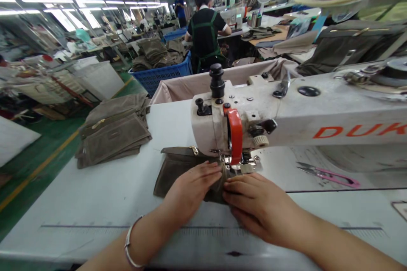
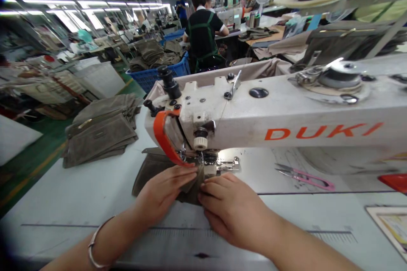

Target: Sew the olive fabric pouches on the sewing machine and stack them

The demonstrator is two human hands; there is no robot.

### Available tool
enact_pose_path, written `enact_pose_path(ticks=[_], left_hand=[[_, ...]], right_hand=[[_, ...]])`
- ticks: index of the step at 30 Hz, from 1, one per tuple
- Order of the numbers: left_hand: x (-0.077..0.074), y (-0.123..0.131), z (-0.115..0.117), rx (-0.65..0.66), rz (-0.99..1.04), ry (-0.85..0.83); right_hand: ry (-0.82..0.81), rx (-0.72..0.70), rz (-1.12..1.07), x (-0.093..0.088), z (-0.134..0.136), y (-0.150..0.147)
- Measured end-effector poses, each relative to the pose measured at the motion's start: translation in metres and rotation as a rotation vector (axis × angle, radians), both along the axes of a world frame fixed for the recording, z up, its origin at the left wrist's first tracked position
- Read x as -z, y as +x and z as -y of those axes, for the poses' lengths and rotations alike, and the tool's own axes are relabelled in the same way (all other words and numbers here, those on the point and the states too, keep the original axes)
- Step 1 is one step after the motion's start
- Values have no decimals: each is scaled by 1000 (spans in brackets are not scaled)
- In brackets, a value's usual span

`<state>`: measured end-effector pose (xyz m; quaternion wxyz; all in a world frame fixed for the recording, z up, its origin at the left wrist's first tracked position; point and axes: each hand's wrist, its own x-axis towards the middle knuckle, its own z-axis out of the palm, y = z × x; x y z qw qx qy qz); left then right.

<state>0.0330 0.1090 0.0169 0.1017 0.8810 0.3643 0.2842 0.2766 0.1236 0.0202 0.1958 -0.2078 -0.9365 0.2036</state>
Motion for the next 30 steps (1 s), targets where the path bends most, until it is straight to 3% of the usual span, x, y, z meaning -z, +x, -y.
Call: enact_pose_path(ticks=[3,7,18,25,30], left_hand=[[5,4,1,118,-204,91],[8,8,2,92,-291,81],[3,10,-18,89,-286,187],[-3,9,-12,148,-202,261],[3,7,-11,152,-158,219]], right_hand=[[-7,3,-11,2,0,-2],[4,9,-22,3,-1,-2],[160,96,-41,9,-8,-4],[194,76,-92,6,-9,0],[153,70,-96,7,-8,6]])
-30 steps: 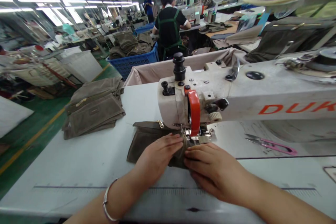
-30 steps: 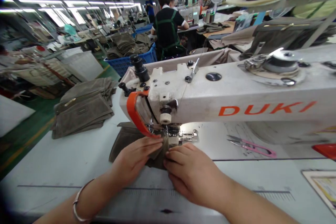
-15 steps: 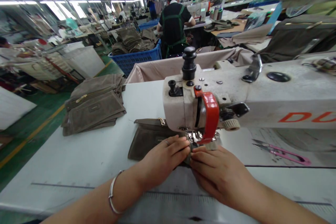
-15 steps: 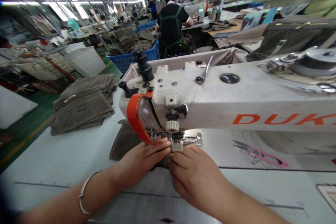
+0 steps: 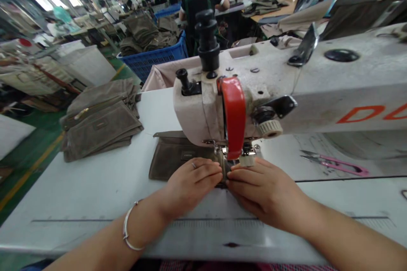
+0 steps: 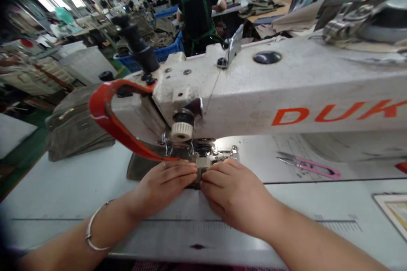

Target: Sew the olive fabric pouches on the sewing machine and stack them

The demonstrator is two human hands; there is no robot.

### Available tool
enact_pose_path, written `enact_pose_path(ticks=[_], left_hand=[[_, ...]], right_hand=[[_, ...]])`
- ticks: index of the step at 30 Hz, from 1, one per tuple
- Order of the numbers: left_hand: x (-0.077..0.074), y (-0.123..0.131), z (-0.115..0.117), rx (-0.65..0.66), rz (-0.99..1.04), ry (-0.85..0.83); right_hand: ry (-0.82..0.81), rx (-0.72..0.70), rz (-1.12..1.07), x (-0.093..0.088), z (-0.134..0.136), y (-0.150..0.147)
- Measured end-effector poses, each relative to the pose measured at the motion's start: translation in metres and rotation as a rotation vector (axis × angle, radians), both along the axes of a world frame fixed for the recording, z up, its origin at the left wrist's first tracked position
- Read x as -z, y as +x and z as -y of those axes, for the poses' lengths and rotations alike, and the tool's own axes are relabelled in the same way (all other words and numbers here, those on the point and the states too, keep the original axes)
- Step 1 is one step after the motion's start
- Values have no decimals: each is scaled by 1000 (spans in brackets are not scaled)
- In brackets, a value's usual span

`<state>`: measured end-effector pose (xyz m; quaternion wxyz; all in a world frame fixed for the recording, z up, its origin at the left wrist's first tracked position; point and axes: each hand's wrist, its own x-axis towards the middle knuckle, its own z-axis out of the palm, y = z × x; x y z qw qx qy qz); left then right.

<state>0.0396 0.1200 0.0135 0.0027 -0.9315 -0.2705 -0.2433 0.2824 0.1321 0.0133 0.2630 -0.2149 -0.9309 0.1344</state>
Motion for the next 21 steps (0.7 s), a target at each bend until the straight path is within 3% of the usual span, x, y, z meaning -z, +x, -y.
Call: enact_pose_path(ticks=[5,8,12,15,18,21], left_hand=[[5,3,0,-178,170,-159],[2,3,1,-212,176,-149],[-4,3,5,-205,34,-187],[-5,4,7,-282,-15,-271],[-1,5,4,-280,-13,-239],[4,4,-1,-290,19,-190]], right_hand=[[-54,33,6,-2,1,0],[-51,86,5,-9,-4,4],[90,450,91,-11,-9,38],[134,697,307,0,-3,84],[127,682,413,13,6,120],[154,642,358,16,10,132]])
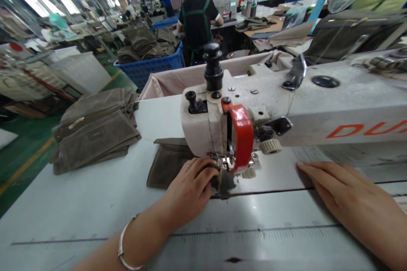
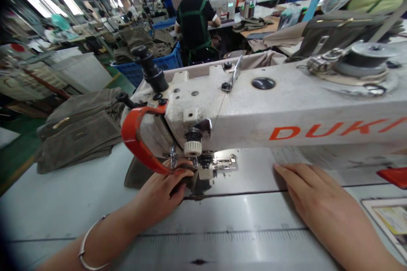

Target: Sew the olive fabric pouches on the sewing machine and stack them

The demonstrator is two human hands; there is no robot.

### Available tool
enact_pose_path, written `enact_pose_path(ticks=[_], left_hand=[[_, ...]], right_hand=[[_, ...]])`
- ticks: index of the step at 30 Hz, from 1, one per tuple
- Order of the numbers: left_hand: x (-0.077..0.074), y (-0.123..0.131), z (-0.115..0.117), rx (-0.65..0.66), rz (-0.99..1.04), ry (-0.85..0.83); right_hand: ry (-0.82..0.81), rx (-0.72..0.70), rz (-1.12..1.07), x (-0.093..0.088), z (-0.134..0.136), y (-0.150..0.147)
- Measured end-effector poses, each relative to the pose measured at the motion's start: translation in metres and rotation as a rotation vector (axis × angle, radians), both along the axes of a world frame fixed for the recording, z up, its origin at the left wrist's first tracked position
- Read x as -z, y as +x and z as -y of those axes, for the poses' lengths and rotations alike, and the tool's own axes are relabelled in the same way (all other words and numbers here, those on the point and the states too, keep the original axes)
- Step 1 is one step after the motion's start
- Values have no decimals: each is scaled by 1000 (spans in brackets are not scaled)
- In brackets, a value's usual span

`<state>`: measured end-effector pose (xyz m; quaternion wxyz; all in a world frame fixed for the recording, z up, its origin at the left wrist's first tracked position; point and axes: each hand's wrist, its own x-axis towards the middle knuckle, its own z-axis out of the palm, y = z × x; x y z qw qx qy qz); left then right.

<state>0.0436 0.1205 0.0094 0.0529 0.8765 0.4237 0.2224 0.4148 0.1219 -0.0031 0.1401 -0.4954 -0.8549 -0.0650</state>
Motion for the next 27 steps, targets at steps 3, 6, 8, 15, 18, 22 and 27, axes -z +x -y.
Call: enact_pose_path(ticks=[3,6,8,15,18,22,27], left_hand=[[1,0,-3,-15,3,78],[1,2,-5,-17,14,164],[1,3,-6,-43,30,187],[0,1,-11,-71,205,4],[-3,-1,-10,-102,280,-94],[-6,-2,-8,-91,283,-123],[-6,-2,-9,-67,211,-88]], right_hand=[[68,68,-83,0,-2,6],[72,46,29,7,-2,23],[67,34,101,14,-2,33],[-30,108,-219,-8,-3,-28],[-275,-149,-336,-28,-5,-86],[-155,-353,-371,-33,-16,-138],[-71,-383,-363,-19,-25,-151]])
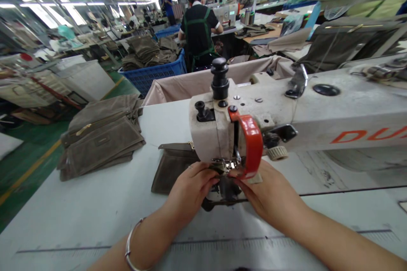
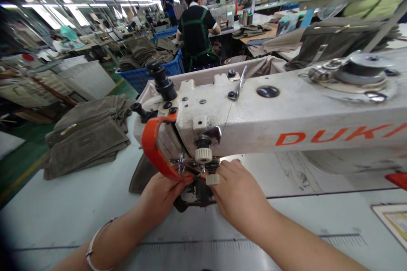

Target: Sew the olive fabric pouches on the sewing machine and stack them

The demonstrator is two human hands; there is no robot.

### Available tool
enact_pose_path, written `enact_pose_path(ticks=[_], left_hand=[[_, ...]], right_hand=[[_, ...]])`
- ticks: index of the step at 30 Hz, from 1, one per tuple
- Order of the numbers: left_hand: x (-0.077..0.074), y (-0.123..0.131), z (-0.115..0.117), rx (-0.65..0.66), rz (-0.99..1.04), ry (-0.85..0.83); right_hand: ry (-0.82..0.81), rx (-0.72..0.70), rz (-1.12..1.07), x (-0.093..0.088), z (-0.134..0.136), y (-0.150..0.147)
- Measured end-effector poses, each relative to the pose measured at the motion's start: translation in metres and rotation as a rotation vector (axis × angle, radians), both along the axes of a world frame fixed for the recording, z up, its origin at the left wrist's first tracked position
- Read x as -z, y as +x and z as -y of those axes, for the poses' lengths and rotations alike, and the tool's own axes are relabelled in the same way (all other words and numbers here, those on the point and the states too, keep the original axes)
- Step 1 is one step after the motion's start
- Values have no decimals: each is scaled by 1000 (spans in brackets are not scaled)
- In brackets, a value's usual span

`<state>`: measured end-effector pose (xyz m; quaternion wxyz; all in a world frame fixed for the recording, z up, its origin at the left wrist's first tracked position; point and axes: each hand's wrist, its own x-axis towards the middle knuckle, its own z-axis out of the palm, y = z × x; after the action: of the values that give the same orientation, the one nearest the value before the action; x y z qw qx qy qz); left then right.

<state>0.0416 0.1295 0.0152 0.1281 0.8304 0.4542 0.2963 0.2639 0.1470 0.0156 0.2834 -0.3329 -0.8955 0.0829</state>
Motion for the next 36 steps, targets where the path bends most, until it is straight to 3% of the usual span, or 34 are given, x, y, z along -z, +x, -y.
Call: enact_pose_path(ticks=[10,15,22,24,29,31,34,36], left_hand=[[-1,0,-1,58,-31,-15],[-6,3,-1,76,-87,100],[2,3,0,99,-188,232],[4,1,5,110,-156,227],[6,2,14,-30,-32,158],[5,5,12,-38,-102,197],[2,7,7,41,-157,224],[2,5,5,57,-135,228]], right_hand=[[45,2,116,2,-2,3],[103,-6,158,4,-2,3],[-103,-109,-152,1,-3,10],[-90,-56,-91,-3,-3,30],[41,300,189,-5,2,78],[64,234,193,-6,8,74],[33,-92,109,-6,18,41],[7,-189,94,-4,22,17]])
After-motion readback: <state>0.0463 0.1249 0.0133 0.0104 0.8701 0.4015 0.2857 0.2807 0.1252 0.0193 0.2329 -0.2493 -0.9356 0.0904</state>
